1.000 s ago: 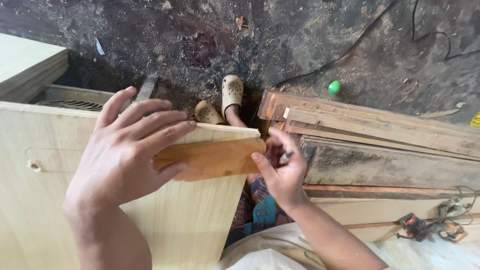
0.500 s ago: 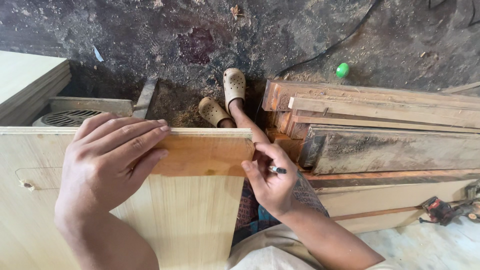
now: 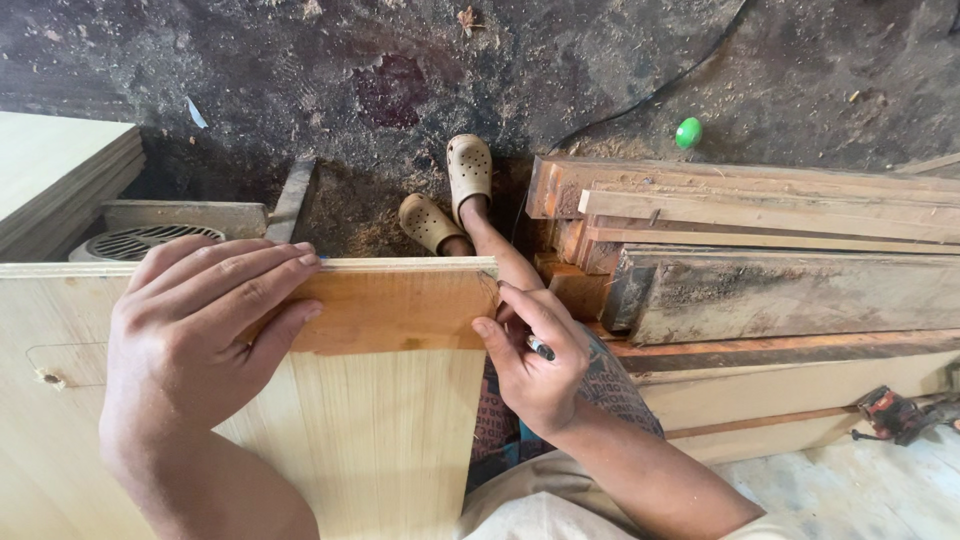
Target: The person traces a small wooden template onto several larger light-colored boards using a pen, picking up and positioning each board one at a time.
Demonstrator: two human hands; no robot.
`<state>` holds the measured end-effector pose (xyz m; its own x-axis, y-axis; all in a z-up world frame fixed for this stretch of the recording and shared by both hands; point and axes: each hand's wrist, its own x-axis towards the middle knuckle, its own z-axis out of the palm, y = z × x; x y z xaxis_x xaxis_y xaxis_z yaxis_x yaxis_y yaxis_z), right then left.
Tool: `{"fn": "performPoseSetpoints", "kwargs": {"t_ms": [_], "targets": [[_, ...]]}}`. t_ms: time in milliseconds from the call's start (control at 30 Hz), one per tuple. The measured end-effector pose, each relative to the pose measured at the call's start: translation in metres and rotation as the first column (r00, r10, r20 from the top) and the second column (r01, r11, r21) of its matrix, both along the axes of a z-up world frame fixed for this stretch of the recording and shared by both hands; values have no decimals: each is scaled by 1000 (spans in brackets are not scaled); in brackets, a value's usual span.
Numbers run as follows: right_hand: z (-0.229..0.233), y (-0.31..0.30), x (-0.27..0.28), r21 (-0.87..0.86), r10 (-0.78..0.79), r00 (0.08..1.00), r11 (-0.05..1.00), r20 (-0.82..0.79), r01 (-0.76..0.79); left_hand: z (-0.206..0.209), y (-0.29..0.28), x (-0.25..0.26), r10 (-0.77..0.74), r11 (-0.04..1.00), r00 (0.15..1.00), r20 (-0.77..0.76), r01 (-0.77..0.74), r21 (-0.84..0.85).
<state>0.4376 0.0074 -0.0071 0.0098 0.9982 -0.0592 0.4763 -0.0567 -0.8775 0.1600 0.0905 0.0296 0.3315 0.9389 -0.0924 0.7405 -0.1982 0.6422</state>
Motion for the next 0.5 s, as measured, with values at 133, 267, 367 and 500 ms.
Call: {"fn": "performPoseSetpoints", "kwargs": {"t_ms": [133, 267, 367, 500], "targets": [[0, 0, 1, -20, 9, 1000, 1000, -1, -9, 1, 1, 1, -3, 1000, 1000, 1, 3, 5], [-1, 0, 1, -10, 8, 1000, 1000, -5, -8, 1, 2, 0, -9, 1000, 1000, -3, 9, 9], [0, -2, 3, -27, 4, 1000, 1000, -27, -5, 0, 2, 1, -1, 1000, 1000, 0, 1, -4], [0, -7, 3, -32, -1, 999, 999, -54, 0, 0, 2, 1, 8, 1000, 1000, 10, -8, -9]]}}
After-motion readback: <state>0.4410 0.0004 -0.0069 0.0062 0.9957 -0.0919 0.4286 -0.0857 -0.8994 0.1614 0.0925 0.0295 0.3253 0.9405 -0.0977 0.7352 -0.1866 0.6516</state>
